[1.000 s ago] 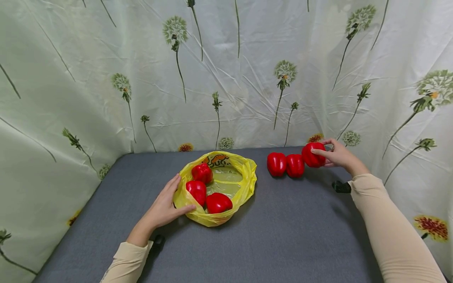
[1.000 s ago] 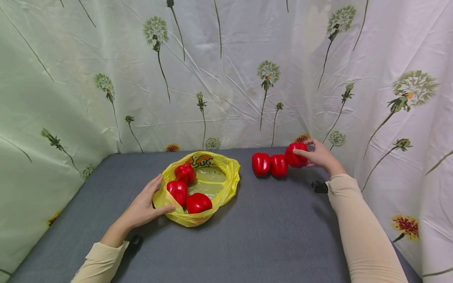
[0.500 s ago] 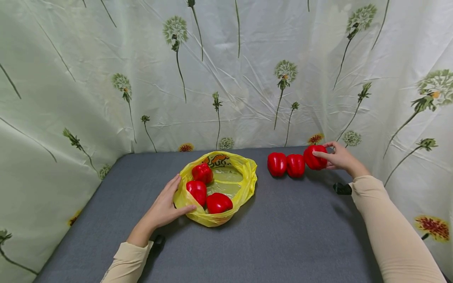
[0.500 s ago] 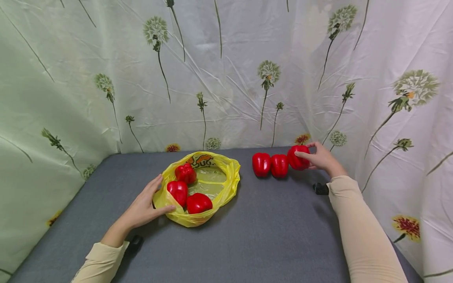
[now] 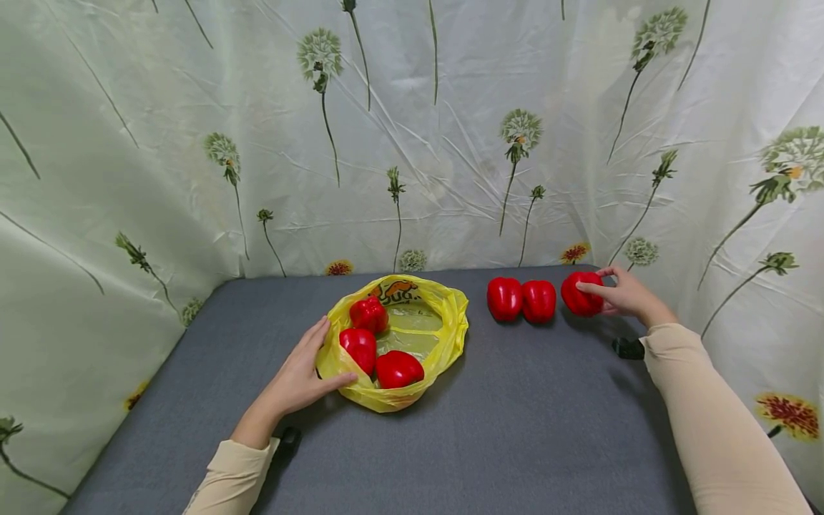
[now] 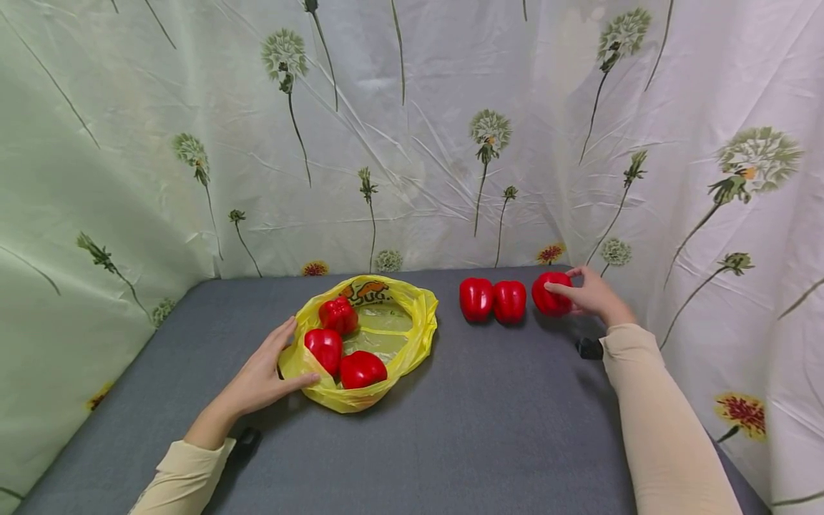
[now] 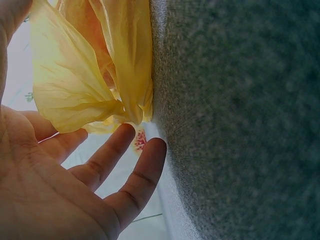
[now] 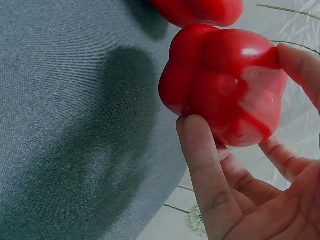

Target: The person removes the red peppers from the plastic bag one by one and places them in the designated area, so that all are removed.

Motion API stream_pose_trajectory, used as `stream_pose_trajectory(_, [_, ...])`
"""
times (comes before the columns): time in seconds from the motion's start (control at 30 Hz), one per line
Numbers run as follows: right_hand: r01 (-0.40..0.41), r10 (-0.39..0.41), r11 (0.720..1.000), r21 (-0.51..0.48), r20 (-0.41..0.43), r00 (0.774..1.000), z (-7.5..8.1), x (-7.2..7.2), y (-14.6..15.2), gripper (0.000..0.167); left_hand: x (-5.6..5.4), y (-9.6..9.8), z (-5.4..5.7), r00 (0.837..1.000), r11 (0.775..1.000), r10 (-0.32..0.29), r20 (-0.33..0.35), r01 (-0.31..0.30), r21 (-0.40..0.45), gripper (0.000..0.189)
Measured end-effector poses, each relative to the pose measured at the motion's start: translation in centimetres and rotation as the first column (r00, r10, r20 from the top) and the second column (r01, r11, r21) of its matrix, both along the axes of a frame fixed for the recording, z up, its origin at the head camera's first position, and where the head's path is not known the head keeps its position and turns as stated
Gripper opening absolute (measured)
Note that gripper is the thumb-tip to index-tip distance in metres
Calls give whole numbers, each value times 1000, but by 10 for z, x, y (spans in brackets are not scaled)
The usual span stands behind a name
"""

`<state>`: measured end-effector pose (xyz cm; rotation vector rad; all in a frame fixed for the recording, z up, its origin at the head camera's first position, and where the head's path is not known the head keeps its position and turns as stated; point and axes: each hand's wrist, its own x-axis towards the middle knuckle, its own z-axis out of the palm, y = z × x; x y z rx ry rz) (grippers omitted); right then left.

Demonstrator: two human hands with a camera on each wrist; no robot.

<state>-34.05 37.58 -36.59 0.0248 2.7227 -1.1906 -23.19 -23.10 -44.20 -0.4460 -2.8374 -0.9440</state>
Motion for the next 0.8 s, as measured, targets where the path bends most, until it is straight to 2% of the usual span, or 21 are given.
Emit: stream_pose_trajectory(0.8, [-3,2,1000,25,31,1000,-8,-5,-8,88,2,1,2,1000,1000,15,23,-15,-5,115])
